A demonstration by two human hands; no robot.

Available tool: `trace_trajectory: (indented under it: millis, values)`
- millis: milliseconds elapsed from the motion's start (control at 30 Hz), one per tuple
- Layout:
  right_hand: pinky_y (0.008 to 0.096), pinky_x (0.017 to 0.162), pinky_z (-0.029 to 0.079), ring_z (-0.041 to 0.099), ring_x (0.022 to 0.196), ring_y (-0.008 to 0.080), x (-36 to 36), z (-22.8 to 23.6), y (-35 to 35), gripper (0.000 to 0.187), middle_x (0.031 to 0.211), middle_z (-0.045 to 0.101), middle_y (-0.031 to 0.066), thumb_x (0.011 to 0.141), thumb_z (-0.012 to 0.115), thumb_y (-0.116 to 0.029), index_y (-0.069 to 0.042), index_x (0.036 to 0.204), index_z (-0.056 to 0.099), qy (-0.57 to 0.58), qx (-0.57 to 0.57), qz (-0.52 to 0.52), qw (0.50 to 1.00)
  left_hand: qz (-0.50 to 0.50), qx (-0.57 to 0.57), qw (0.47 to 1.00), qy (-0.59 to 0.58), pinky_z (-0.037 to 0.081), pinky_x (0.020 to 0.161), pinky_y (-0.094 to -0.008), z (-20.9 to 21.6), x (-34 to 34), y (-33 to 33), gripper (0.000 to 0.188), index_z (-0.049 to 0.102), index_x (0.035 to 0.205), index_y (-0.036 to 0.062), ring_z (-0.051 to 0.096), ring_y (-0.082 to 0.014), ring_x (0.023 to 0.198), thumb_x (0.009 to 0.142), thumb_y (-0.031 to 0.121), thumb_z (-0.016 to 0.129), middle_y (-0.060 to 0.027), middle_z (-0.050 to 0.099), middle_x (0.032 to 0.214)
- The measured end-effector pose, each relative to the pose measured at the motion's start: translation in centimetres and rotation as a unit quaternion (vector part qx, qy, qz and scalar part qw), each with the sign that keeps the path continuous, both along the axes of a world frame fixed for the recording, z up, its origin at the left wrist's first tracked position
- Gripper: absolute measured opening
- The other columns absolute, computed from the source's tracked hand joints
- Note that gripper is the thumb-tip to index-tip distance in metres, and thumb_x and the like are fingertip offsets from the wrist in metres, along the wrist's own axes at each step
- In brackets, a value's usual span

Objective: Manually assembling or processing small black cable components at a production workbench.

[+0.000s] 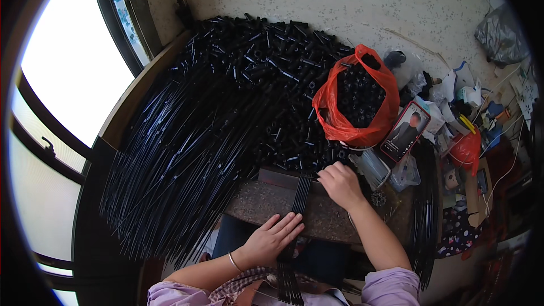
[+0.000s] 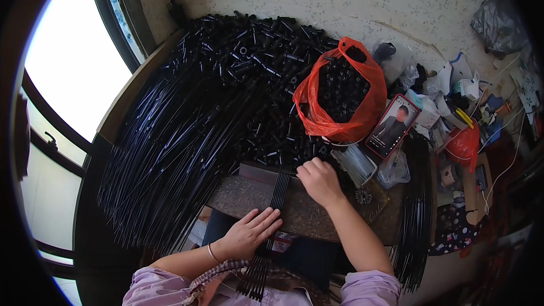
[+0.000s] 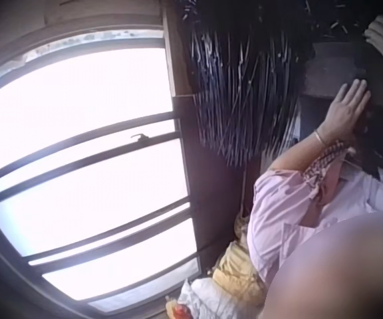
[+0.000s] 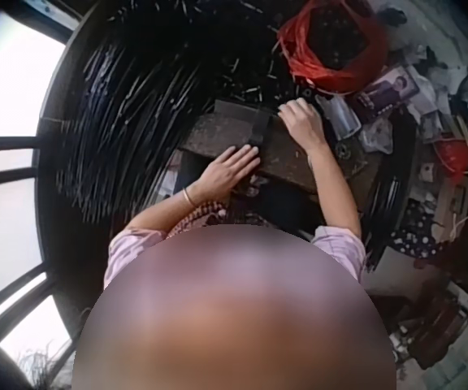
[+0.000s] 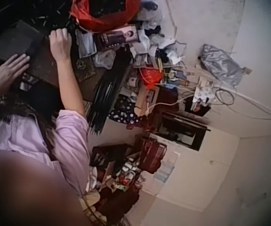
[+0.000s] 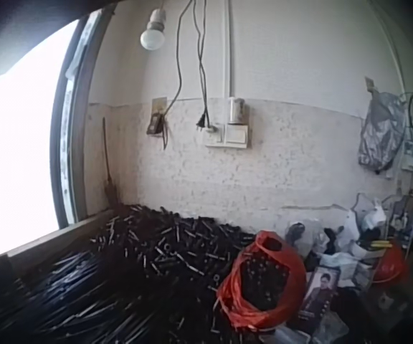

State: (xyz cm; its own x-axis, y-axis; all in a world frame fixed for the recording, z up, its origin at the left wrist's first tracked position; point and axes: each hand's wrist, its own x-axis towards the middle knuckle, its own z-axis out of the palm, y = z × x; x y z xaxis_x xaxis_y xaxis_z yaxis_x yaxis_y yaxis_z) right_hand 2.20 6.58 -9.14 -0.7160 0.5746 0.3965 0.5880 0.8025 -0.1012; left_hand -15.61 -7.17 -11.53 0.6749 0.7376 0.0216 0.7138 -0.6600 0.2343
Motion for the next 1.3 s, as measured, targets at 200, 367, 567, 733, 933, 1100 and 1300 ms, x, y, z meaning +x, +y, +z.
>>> trace_trajectory:
  millis: [200, 367, 567, 733, 933, 1100, 1300]
  values:
    - [0.0269, 0.056, 0.039, 0.048, 0.066, 0.0187, 2.7, -0.1, -0.8, 0.012, 0.069, 0.046, 0.0043, 0.063, 0.048, -0.009, -0.005, 0.074, 0.052, -0.013, 0.01, 0.029, 0.999, -0.02, 0.006, 0.999, 0.028, 0.015, 0.093, -0.0353, 0.2, -0.5, 0.2, 0.072, 0.021, 0.12, 0.0035, 0.018, -0.0222, 0.117, 0.059, 0.026, 0.053, -0.0128, 0.018, 0.125]
    - [0.0328, 0.051, 0.043, 0.052, 0.059, 0.0249, 1.9, 1.2, -2.1, 0.012, 0.068, 0.048, 0.0073, 0.064, 0.052, -0.004, -0.005, 0.076, 0.054, 0.055, -0.169, -0.026, 0.984, -0.006, -0.063, 0.996, -0.064, 0.014, 0.094, -0.0358, 0.1, -0.8, 0.3, 0.081, 0.019, 0.121, 0.0069, 0.015, -0.0218, 0.118, 0.05, 0.018, 0.055, -0.0111, 0.016, 0.127]
    - [0.0314, 0.052, 0.041, 0.051, 0.06, 0.0255, 1.7, 1.3, -1.8, 0.01, 0.067, 0.049, 0.0083, 0.065, 0.05, -0.002, -0.004, 0.073, 0.056, 0.068, -0.196, -0.033, 0.978, 0.015, -0.051, 0.996, -0.072, 0.014, 0.094, -0.0355, 0.7, -0.3, -0.5, 0.082, 0.017, 0.122, 0.0084, 0.015, -0.0224, 0.117, 0.049, 0.016, 0.055, -0.0105, 0.015, 0.127]
    - [0.0321, 0.053, 0.042, 0.051, 0.06, 0.0265, 1.4, 2.6, -3.3, 0.009, 0.067, 0.049, 0.0094, 0.067, 0.05, -0.004, -0.005, 0.074, 0.055, 0.049, -0.166, -0.072, 0.982, -0.022, -0.002, 1.0, -0.012, 0.018, 0.092, -0.0355, 1.8, -0.4, -1.3, 0.074, 0.02, 0.12, 0.0061, 0.018, -0.0231, 0.116, 0.058, 0.026, 0.054, -0.0123, 0.018, 0.126]
    - [0.0328, 0.054, 0.042, 0.051, 0.061, 0.0273, -0.7, 2.3, -3.6, 0.008, 0.069, 0.05, 0.0094, 0.067, 0.052, -0.006, -0.004, 0.074, 0.055, 0.124, -0.164, -0.073, 0.976, -0.015, -0.004, 0.999, -0.034, 0.018, 0.092, -0.0358, 2.3, 0.0, -2.2, 0.077, 0.021, 0.12, 0.0049, 0.017, -0.0233, 0.116, 0.058, 0.034, 0.056, -0.0125, 0.019, 0.125]
    - [0.0322, 0.052, 0.039, 0.05, 0.06, 0.0264, 1.4, 4.7, -2.4, 0.013, 0.068, 0.051, 0.0121, 0.068, 0.053, -0.014, -0.002, 0.072, 0.054, 0.243, -0.037, -0.139, 0.959, 0.002, 0.009, 0.999, -0.035, 0.018, 0.092, -0.0359, 1.8, -0.4, -2.9, 0.082, 0.021, 0.119, 0.0041, 0.018, -0.0243, 0.116, 0.055, 0.036, 0.06, -0.0144, 0.018, 0.125]
    - [0.035, 0.058, 0.039, 0.048, 0.064, 0.0274, 6.7, 3.3, -2.4, 0.009, 0.068, 0.049, 0.0109, 0.061, 0.058, -0.008, -0.001, 0.065, 0.054, 0.065, -0.118, -0.241, 0.961, -0.014, -0.016, 0.999, -0.043, 0.016, 0.092, -0.0357, 1.3, -0.6, -3.0, 0.075, 0.02, 0.12, 0.0039, 0.016, -0.0247, 0.117, 0.056, 0.02, 0.055, -0.0146, 0.016, 0.126]
